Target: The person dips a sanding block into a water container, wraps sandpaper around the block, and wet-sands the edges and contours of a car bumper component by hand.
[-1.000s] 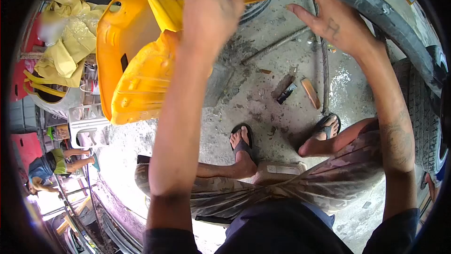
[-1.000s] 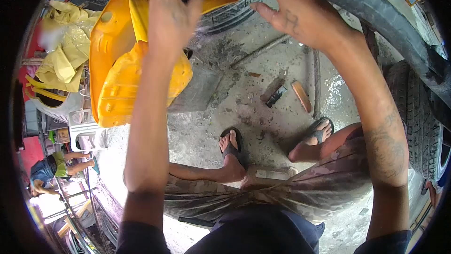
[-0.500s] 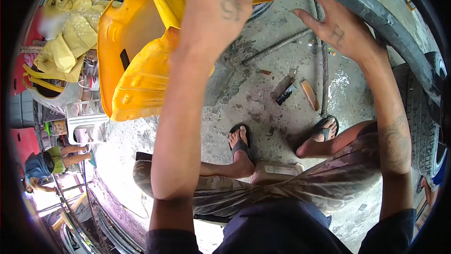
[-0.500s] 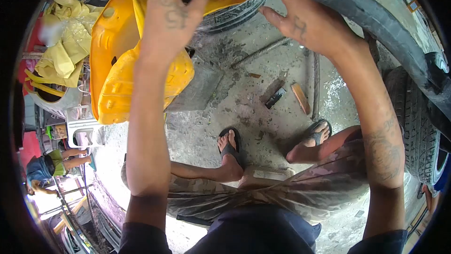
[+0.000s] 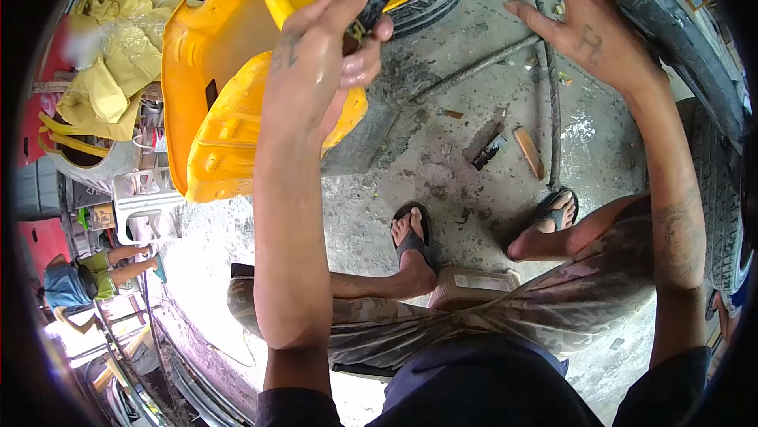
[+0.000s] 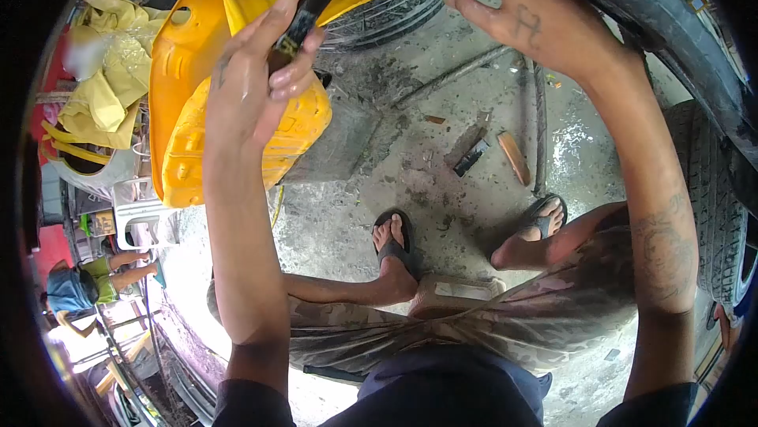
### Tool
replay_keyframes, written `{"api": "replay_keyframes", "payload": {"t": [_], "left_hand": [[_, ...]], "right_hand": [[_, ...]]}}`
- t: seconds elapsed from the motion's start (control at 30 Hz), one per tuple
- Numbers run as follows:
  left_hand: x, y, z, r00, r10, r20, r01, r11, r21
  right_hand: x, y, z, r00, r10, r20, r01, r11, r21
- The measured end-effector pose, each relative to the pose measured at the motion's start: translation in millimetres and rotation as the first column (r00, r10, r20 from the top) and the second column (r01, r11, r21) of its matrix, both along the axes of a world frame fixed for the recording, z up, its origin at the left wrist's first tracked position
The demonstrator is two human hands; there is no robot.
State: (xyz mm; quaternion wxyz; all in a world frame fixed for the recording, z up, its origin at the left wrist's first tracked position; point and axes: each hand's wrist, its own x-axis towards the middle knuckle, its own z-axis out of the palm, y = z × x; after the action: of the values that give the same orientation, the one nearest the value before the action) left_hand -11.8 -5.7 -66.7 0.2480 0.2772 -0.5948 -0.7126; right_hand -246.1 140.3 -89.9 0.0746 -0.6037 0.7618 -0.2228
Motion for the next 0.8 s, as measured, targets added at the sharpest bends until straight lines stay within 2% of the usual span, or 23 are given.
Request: {"api": "replay_keyframes", "payload": {"t": [0.03,0.1,0.13,0.23,0.27,0.3,0.33,0.37,0.4,0.43,0.47,0.5,0.6,0.73,0.77,0.8], "left_hand": [[3,1,-2,1.000,-0.004,-0.003,0.004,1.000,0.002],[14,2,-9,0.968,-0.088,-0.235,0.167,0.924,0.343],[17,7,-8,0.965,-0.050,-0.259,0.159,0.893,0.422],[22,8,1,0.973,-0.113,-0.200,0.182,0.912,0.367],[19,6,8,0.973,-0.117,-0.199,0.184,0.914,0.362],[13,2,18,0.990,-0.067,0.123,0.107,0.930,-0.353],[8,-3,28,0.929,0.188,0.320,0.211,0.442,-0.872],[4,-9,37,0.925,0.189,0.329,0.222,0.435,-0.873],[-2,-16,47,0.921,0.200,0.334,0.265,0.307,-0.914],[-9,-25,52,0.918,0.210,0.336,0.303,0.174,-0.937],[-14,-42,48,0.918,0.208,0.338,0.307,0.168,-0.937],[-19,-63,37,0.931,0.165,0.326,0.312,0.109,-0.944],[-35,-82,28,0.942,0.098,0.321,0.323,0.001,-0.947],[-38,-88,28,0.925,0.088,0.369,0.377,-0.111,-0.920],[-37,-86,28,0.925,0.085,0.369,0.377,-0.114,-0.919],[-35,-84,27,0.941,0.065,0.331,0.338,-0.185,-0.923]], "right_hand": [[-2,1,-1,1.000,-0.004,-0.003,0.004,1.000,0.002],[-6,5,-5,0.997,0.003,-0.075,-0.002,1.000,0.013],[-7,6,-7,0.997,0.002,-0.073,-0.001,1.000,0.014],[-10,5,-6,1.000,0.008,-0.019,-0.008,1.000,0.000],[-10,4,-4,0.998,0.057,-0.027,-0.057,0.998,-0.026],[-8,3,-3,0.994,0.103,-0.032,-0.105,0.993,-0.052],[0,5,3,0.995,0.100,-0.018,-0.101,0.993,-0.058],[10,10,13,0.993,0.054,0.106,-0.053,0.999,-0.012],[14,14,19,0.975,0.002,0.223,-0.011,0.999,0.040],[8,12,14,0.974,0.000,0.227,-0.008,0.999,0.035],[-2,8,4,0.995,0.067,0.080,-0.064,0.997,-0.030],[-9,6,-2,0.990,0.121,-0.073,-0.127,0.988,-0.085],[10,10,10,0.996,0.038,-0.076,-0.042,0.997,-0.057],[-6,3,-4,0.991,0.040,-0.124,-0.039,0.999,0.011],[-7,2,-9,0.997,0.078,-0.015,-0.078,0.996,-0.033],[-8,2,-12,0.989,0.118,0.090,-0.111,0.990,-0.081]]}}
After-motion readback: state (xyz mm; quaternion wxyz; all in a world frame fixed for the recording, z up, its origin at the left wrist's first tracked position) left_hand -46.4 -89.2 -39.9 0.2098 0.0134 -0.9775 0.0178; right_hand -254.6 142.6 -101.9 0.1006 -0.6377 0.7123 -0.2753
